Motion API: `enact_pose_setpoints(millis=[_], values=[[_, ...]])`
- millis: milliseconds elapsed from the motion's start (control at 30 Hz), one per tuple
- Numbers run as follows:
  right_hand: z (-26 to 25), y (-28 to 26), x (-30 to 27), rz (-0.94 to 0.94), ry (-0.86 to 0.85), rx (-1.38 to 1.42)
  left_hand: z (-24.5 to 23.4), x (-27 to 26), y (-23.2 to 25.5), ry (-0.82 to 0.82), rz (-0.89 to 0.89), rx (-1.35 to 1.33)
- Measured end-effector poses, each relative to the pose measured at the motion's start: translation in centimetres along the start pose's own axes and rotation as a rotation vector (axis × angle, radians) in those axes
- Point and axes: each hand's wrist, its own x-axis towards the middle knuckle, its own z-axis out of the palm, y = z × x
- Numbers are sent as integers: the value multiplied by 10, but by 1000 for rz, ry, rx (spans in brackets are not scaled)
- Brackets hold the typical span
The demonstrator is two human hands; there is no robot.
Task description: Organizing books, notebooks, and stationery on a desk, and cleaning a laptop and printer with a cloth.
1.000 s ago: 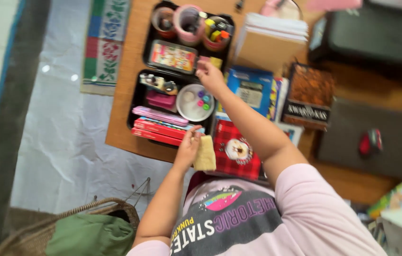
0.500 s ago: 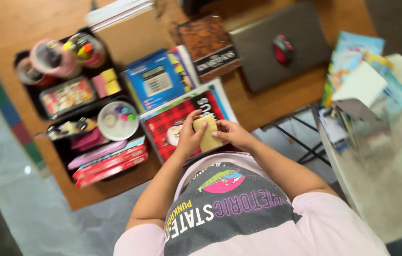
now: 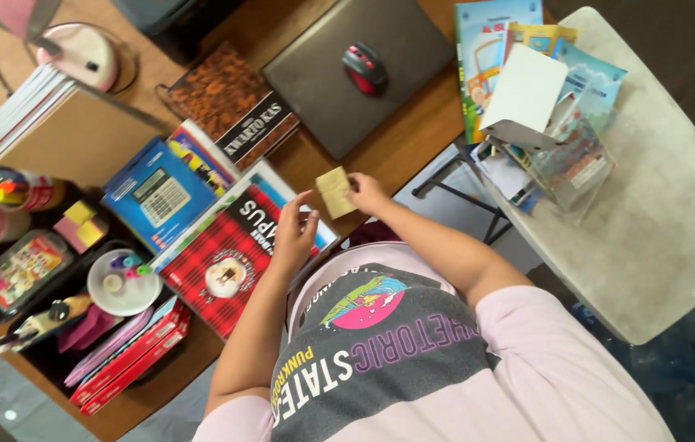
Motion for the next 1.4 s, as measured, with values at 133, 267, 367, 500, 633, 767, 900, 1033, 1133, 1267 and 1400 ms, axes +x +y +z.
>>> enact_pose_setpoints(millis=[133, 267, 367, 500, 633, 767, 900, 1033, 1133, 1267, 1400], values=[[-8, -1, 9, 21, -71, -59, 26, 23, 15, -26, -87, 71], [-48, -14, 5, -55, -229, -185, 57, 42, 14, -97, -75, 428], [-113, -28, -11, -180, -296, -270, 88, 54, -21, -152, 11, 780], [-224, -20, -31, -481, 105, -204, 118, 66, -54, -134, 153, 1317], [-342, 5, -56, -332, 340, -530, 131, 72, -67, -109, 106, 1356], [-386, 61, -49, -54, 142, -791, 135, 74, -64, -46, 142, 1418], [-390, 68, -43, 139, -23, -778, 136, 77, -64, -29, 120, 1432], [-390, 72, -39, 123, -51, -791, 136, 83, -61, -53, 52, 1418], [-394, 70, -36, 125, -75, -802, 134, 90, -71, -117, -28, 1368], [-397, 34, -47, 70, -68, -887, 125, 101, -51, -291, -212, 1214], [-384, -45, -70, -137, -83, -851, 102, 105, 17, -261, -245, 761]])
